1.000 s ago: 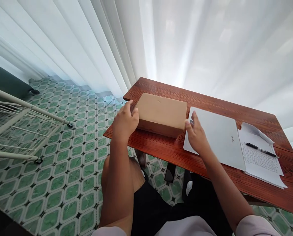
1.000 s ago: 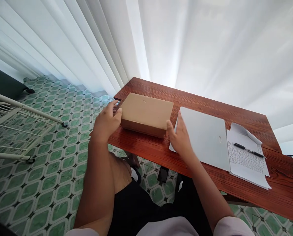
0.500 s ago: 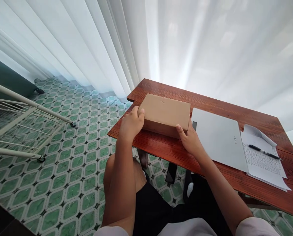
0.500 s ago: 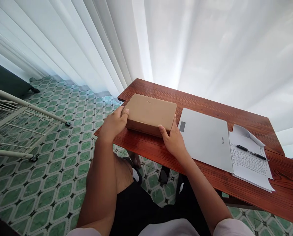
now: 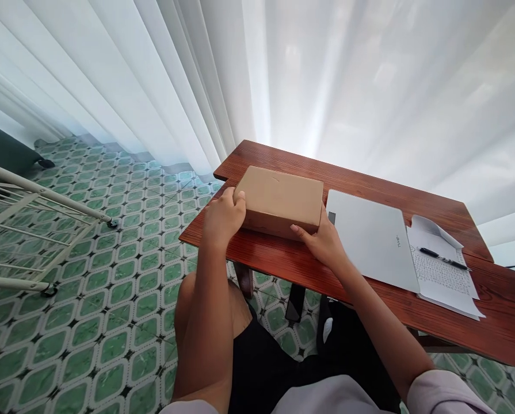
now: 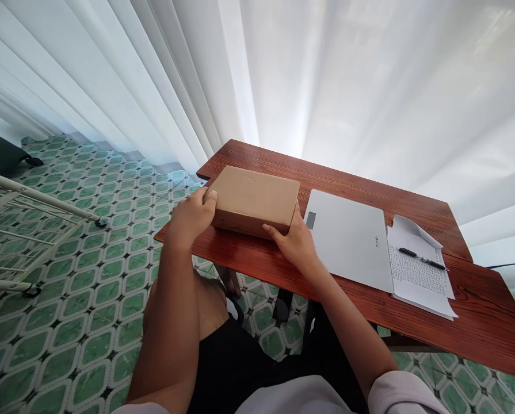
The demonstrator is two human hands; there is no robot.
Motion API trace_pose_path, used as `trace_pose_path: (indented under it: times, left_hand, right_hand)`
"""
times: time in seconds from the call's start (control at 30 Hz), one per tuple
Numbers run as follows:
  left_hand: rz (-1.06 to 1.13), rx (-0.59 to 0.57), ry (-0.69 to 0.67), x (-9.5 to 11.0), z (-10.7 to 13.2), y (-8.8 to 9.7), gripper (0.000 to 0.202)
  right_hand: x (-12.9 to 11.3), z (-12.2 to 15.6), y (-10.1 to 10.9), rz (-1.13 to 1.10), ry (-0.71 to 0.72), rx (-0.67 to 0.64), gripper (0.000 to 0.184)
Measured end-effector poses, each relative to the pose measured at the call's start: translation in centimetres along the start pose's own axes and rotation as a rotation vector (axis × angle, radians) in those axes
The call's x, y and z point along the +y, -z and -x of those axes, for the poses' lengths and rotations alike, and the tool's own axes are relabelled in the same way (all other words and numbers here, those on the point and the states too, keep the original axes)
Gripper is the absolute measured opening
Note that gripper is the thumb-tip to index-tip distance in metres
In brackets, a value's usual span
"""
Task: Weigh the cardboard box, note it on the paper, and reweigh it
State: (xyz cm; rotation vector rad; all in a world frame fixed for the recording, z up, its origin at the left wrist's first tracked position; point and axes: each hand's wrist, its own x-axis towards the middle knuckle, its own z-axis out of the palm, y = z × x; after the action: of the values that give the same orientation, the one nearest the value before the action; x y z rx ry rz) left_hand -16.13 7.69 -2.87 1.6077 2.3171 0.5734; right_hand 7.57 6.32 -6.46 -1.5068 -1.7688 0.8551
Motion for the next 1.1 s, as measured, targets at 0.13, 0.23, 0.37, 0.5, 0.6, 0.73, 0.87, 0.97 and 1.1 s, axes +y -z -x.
trace_pose_path:
  times: [0.13,0.23,0.37,0.5,0.6,0.73,0.87,0.97,1.1]
  left_hand:
    - [0.000,0.038,0.001,0.4,0.4,0.6,0.050]
    - [0.009,0.077,-0.010,1.0,1.0,1.3,0.051]
    - [0.005,0.133,-0.030,1.9,1.9,2.0,0.050]
    - [0.033,0.175,-0.073,3.0,2.7,2.2,0.048]
    - [0.089,0.199,-0.114,3.8,3.4,2.1,0.048]
    - [0.174,0.221,-0.176,5.2,4.2,1.3,0.052]
    - [0.331,0.207,-0.279,6.7,5.0,0.1,0.053]
    - [0.451,0.156,-0.355,7.6,5.7,-0.9,0.053]
    - [0.608,0.071,-0.458,8.8,6.3,-2.5,0.052]
  right_hand:
    - [-0.4,0.0,0.5,0.013,-0.007,-0.001,0.094]
    - [-0.8,0.2,1.1,0.018,0.017,0.014,0.092]
    - [-1.2,0.9,2.1,0.006,0.056,0.036,0.088]
    - [-1.0,1.4,3.3,-0.033,0.061,0.061,0.092]
    - [-0.4,1.8,4.4,-0.045,0.064,0.110,0.094]
    - [0.8,2.4,6.4,-0.022,0.039,0.178,0.095]
    - [2.6,3.1,8.9,-0.028,0.029,0.243,0.095]
    - [4.2,3.7,10.9,-0.020,0.061,0.296,0.094]
    - [6.2,4.6,13.4,0.022,0.074,0.358,0.094]
